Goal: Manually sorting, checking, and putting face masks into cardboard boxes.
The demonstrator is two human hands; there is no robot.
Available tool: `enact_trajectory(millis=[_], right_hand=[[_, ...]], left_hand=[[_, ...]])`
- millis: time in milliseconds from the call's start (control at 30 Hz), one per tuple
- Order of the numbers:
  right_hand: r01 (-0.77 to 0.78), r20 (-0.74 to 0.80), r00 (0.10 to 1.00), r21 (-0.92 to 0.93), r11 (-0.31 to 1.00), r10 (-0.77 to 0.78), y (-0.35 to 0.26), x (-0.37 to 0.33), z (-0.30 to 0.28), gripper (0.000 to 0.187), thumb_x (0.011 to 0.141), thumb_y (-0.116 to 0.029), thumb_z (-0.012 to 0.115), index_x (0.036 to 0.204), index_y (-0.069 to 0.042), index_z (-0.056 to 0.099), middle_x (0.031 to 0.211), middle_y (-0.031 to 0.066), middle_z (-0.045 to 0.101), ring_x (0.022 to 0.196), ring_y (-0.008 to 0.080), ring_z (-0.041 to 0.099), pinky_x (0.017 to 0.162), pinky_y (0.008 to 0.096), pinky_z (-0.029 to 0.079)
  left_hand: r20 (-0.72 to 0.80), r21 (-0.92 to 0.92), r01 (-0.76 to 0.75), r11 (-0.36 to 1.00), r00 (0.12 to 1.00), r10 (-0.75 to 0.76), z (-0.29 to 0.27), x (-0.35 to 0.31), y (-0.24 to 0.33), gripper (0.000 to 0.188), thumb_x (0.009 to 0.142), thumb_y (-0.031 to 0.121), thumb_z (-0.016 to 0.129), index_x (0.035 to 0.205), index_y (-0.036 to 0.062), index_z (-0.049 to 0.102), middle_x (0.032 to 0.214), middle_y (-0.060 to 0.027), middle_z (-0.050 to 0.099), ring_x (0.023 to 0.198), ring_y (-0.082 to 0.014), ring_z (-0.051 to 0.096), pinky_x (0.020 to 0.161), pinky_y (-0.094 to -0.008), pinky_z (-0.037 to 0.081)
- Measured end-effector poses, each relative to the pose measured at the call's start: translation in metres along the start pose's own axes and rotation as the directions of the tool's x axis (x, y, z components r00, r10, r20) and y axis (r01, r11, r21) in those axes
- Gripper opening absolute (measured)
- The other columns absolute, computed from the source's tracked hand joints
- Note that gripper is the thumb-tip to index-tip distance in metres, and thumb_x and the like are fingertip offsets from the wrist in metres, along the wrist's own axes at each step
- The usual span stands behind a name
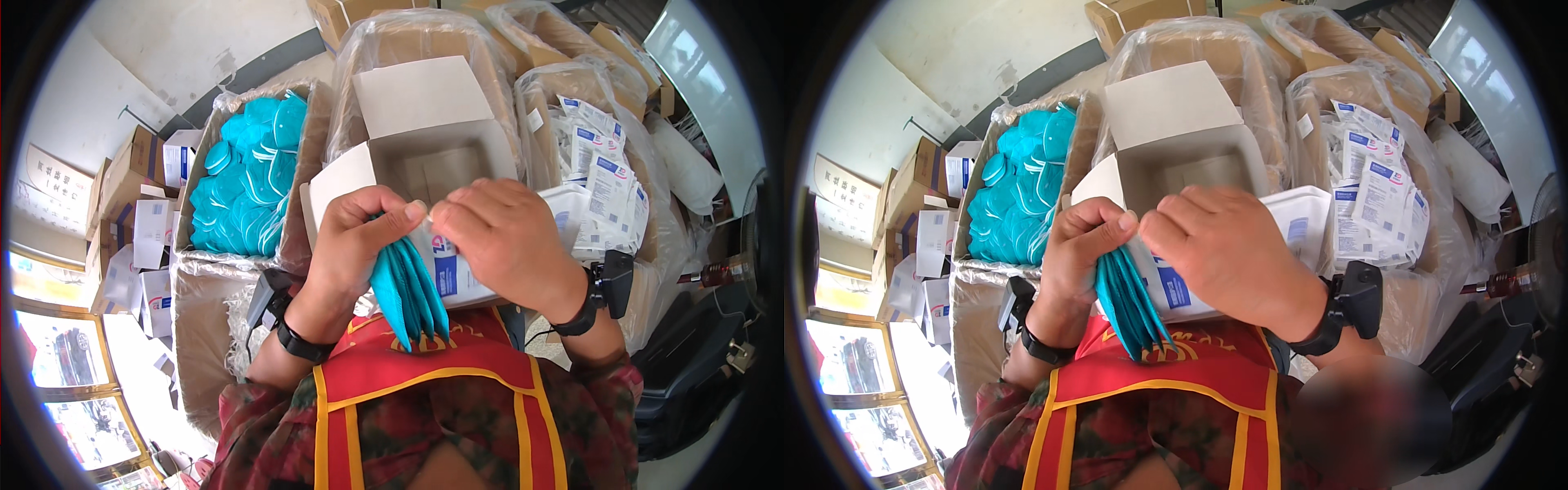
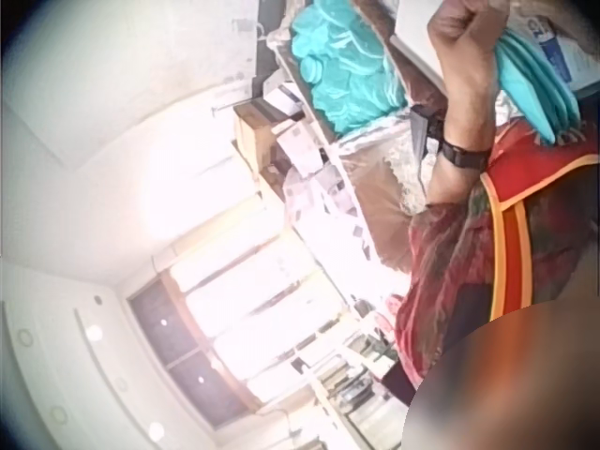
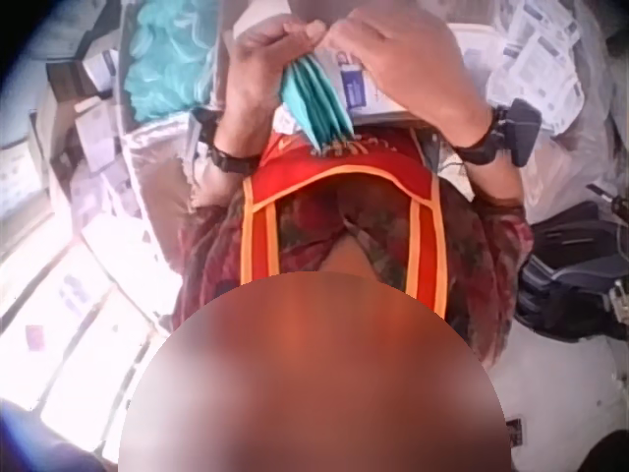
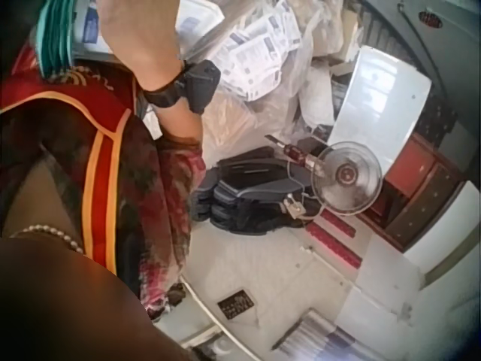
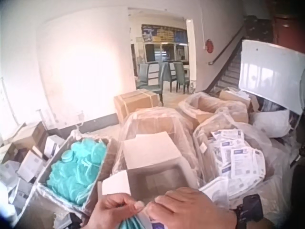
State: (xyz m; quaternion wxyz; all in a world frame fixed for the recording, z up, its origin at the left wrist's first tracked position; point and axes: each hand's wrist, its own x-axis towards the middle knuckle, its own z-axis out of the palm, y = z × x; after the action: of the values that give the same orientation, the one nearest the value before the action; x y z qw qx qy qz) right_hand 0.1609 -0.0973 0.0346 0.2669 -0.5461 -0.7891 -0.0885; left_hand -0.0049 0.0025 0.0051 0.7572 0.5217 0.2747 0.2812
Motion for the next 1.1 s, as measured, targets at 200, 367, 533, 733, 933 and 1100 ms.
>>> enact_trajectory(millis=[200,367,533,733,933,1100], right_hand=[[-0.175,-0.060,0.983,-0.070,0.982,0.171,0.011,-0.017,-0.002,0.024,0.077,-0.009,0.062,0.100,-0.007,0.061,0.102,0.0079,0.060,0.094,0.0255,0.060,0.080,0.0364,0.045],[-0.191,-0.246,0.953,-0.034,0.981,0.177,0.006,-0.015,0.011,0.023,0.078,-0.006,0.063,0.101,-0.006,0.063,0.106,0.0086,0.060,0.097,0.0271,0.059,0.084,0.0369,0.046],[-0.125,-0.230,0.967,-0.043,0.991,0.112,0.010,-0.007,0.007,0.018,0.078,-0.007,0.066,0.095,-0.005,0.061,0.100,0.0094,0.059,0.093,0.0288,0.058,0.078,0.0381,0.047],[-0.242,0.014,0.968,0.303,0.922,0.249,0.006,0.001,0.007,0.015,0.078,-0.007,0.070,0.082,-0.002,0.056,0.080,0.0104,0.054,0.078,0.0326,0.055,0.067,0.0402,0.045],[0.030,-0.064,0.998,0.086,0.996,-0.025,0.008,0.012,0.011,0.011,0.074,-0.007,0.065,0.078,-0.005,0.054,0.077,0.0059,0.052,0.073,0.0263,0.054,0.064,0.0370,0.045],[0.297,0.061,0.954,-0.100,0.950,-0.292,-0.028,0.005,0.003,0.008,0.071,-0.016,0.059,0.075,-0.010,0.055,0.079,0.0001,0.050,0.079,0.0164,0.052,0.068,0.0296,0.040]], left_hand=[[-0.101,0.245,-0.232,0.941,0.959,0.263,0.001,-0.002,0.001,0.015,0.086,0.011,0.070,0.076,0.0019,0.064,0.068,0.0024,0.060,0.063,-0.0032,0.052,0.055,-0.0190,0.040],[-0.020,0.408,-0.369,0.835,0.911,0.412,0.002,-0.002,0.008,0.015,0.085,0.010,0.071,0.076,-0.0002,0.064,0.067,0.0015,0.060,0.063,-0.0036,0.052,0.055,-0.0195,0.041],[0.003,0.490,-0.365,0.792,0.909,0.417,0.000,-0.002,0.007,0.012,0.083,0.009,0.072,0.077,0.0004,0.066,0.066,-0.0028,0.062,0.061,-0.0066,0.055,0.054,-0.0218,0.041],[0.257,0.700,-0.586,0.407,0.739,0.623,-0.002,0.000,0.006,0.007,0.081,0.008,0.070,0.079,0.0018,0.068,0.069,-0.0112,0.064,0.060,-0.0193,0.060,0.055,-0.0275,0.044],[0.027,0.436,-0.281,0.855,0.954,0.299,-0.003,0.001,0.012,0.012,0.085,0.011,0.070,0.078,0.0013,0.067,0.067,-0.0024,0.063,0.065,-0.0069,0.056,0.058,-0.0228,0.043],[-0.179,0.055,-0.125,0.991,0.975,0.132,-0.019,0.019,-0.002,0.017,0.085,0.009,0.069,0.070,0.0034,0.063,0.066,0.0038,0.059,0.058,-0.0016,0.048,0.051,-0.0187,0.036]])
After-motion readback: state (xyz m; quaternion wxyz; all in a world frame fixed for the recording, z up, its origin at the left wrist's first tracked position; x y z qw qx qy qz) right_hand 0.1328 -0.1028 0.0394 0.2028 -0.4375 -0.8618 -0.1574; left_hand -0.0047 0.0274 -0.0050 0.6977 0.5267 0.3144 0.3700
